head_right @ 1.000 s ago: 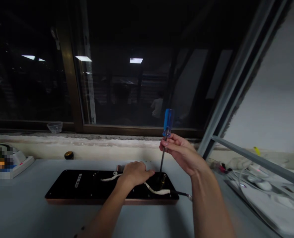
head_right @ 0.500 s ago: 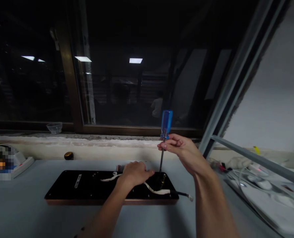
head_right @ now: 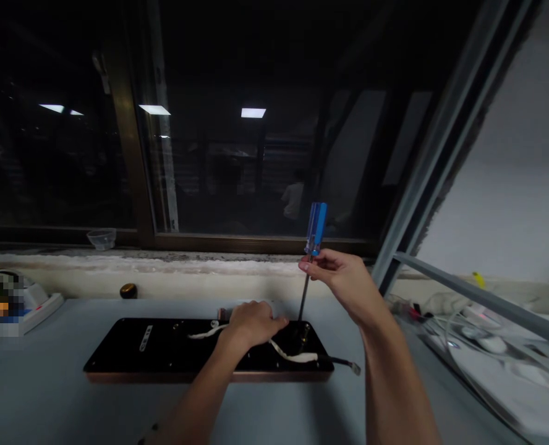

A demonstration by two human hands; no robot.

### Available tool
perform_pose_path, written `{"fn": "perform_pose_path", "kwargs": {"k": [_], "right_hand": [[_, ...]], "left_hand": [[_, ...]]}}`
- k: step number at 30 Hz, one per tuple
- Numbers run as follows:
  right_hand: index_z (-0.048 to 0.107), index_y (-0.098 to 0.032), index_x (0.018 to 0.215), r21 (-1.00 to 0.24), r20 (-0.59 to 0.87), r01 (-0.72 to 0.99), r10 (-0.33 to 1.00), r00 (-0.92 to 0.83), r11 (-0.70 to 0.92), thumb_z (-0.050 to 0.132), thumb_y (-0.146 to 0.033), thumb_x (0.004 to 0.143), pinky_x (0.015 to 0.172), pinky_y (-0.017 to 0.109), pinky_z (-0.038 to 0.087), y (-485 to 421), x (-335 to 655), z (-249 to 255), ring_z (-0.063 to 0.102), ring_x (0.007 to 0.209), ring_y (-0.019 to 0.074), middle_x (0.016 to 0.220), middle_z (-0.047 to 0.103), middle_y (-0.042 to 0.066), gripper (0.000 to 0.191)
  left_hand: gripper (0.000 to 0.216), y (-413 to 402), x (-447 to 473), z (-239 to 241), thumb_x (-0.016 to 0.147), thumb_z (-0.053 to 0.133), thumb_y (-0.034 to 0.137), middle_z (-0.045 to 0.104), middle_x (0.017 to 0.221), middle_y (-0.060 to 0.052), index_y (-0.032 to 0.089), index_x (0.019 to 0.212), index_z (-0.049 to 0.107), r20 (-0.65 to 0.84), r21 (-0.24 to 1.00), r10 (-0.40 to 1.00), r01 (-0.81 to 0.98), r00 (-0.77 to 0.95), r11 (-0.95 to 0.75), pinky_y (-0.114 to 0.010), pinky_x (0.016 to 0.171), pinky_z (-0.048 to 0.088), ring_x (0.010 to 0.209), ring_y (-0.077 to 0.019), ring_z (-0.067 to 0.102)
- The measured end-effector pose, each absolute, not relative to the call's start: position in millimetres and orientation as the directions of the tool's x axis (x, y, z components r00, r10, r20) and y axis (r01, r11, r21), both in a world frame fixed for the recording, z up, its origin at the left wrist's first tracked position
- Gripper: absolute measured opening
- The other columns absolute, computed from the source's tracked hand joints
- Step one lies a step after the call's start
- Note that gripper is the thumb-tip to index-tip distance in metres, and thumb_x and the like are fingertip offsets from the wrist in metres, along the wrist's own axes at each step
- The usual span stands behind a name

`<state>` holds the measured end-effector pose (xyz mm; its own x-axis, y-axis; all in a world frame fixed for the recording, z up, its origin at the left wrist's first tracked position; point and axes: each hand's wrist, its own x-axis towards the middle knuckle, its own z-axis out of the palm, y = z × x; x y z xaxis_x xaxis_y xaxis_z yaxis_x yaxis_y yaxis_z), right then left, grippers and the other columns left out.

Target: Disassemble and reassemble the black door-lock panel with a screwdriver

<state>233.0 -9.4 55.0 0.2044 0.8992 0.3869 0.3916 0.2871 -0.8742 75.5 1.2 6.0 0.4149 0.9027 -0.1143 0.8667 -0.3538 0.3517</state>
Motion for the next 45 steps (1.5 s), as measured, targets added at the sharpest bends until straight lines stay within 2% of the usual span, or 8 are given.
{"fn": "perform_pose_path", "kwargs": {"k": [4, 9, 12, 17, 29, 36, 39, 45], "right_hand": [[0.058, -0.021, 0.079, -0.907, 0.389, 0.243, 0.905, 0.174, 0.344, 0.077, -0.041, 0.050, 0.062, 0.026, 0.044, -8, 236, 51, 0.057, 0.060, 0.0138, 0.057, 0.062, -0.004, 0.040], [0.048, -0.024, 0.094, -0.925, 0.372, 0.130, 0.922, 0.109, 0.358, 0.074, -0.038, 0.058, 0.071, 0.028, 0.045, -11, 240, 48, 0.062, 0.073, 0.0162, 0.068, 0.069, -0.001, 0.047], [0.052, -0.023, 0.089, -0.925, 0.355, 0.177, 0.932, 0.076, 0.337, 0.074, -0.038, 0.059, 0.067, 0.025, 0.044, -13, 238, 51, 0.060, 0.070, 0.0136, 0.069, 0.067, -0.002, 0.040], [0.059, -0.017, 0.073, -0.917, 0.334, 0.275, 0.934, 0.127, 0.290, 0.077, -0.040, 0.050, 0.060, 0.026, 0.044, -14, 231, 60, 0.055, 0.059, 0.0121, 0.062, 0.060, -0.002, 0.037], [0.062, -0.021, 0.070, -0.898, 0.408, 0.267, 0.889, 0.206, 0.350, 0.076, -0.039, 0.053, 0.059, 0.024, 0.044, -19, 238, 62, 0.057, 0.058, 0.0117, 0.059, 0.063, -0.004, 0.028], [0.063, -0.019, 0.070, -0.912, 0.409, 0.089, 0.877, 0.253, 0.400, 0.080, -0.031, 0.049, 0.059, 0.019, 0.046, -22, 231, 66, 0.058, 0.057, 0.0086, 0.058, 0.064, -0.005, 0.029], [0.064, -0.018, 0.070, -0.915, 0.393, 0.025, 0.873, 0.290, 0.403, 0.081, -0.029, 0.045, 0.057, 0.019, 0.047, -24, 227, 68, 0.058, 0.057, 0.0092, 0.058, 0.065, -0.004, 0.032], [0.065, -0.018, 0.064, -0.880, 0.414, -0.068, 0.828, 0.379, 0.471, 0.082, -0.025, 0.039, 0.052, 0.020, 0.048, -24, 230, 70, 0.059, 0.053, 0.0099, 0.058, 0.063, -0.004, 0.031]], "left_hand": [[0.050, 2, 75, 4, 0.079, 0.038, 0.047, 0.064, 0.106, -0.016, 0.012, 0.100, 0.065, -0.107, 0.358, 0.905, 0.865, 0.412, -0.351, -0.037, 0.084, 0.045, 0.100, -0.0303, 0.058], [0.050, 1, 76, 5, 0.079, 0.039, 0.046, 0.064, 0.106, -0.018, 0.010, 0.100, 0.065, -0.105, 0.373, 0.905, 0.860, 0.412, -0.348, -0.039, 0.084, 0.044, 0.100, -0.0320, 0.058], [0.049, 1, 76, 5, 0.078, 0.040, 0.045, 0.064, 0.104, -0.020, 0.009, 0.098, 0.066, -0.101, 0.389, 0.903, 0.852, 0.417, -0.350, -0.039, 0.084, 0.044, 0.099, -0.0331, 0.058], [0.049, 2, 75, 4, 0.078, 0.040, 0.045, 0.064, 0.103, -0.021, 0.008, 0.097, 0.067, -0.089, 0.397, 0.903, 0.846, 0.421, -0.355, -0.040, 0.082, 0.045, 0.098, -0.0342, 0.059], [0.046, 2, 75, 3, 0.079, 0.042, 0.043, 0.065, 0.099, -0.023, 0.007, 0.093, 0.068, -0.055, 0.430, 0.898, 0.822, 0.437, -0.373, -0.042, 0.081, 0.044, 0.096, -0.0359, 0.059], [0.029, 7, 76, 3, 0.071, 0.052, 0.030, 0.068, 0.091, -0.006, 0.020, 0.095, 0.065, 0.096, 0.533, 0.826, 0.672, 0.556, -0.514, -0.028, 0.075, 0.046, 0.088, -0.0221, 0.061], [0.024, 8, 76, 5, 0.071, 0.051, 0.027, 0.069, 0.082, -0.004, 0.020, 0.088, 0.066, 0.151, 0.589, 0.814, 0.610, 0.562, -0.530, -0.025, 0.070, 0.046, 0.080, -0.0194, 0.061], [0.028, 3, 70, 12, 0.080, 0.040, 0.021, 0.069, 0.080, -0.005, 0.020, 0.083, 0.068, 0.233, 0.532, 0.833, 0.651, 0.501, -0.541, -0.026, 0.074, 0.044, 0.080, -0.0187, 0.060]]}}
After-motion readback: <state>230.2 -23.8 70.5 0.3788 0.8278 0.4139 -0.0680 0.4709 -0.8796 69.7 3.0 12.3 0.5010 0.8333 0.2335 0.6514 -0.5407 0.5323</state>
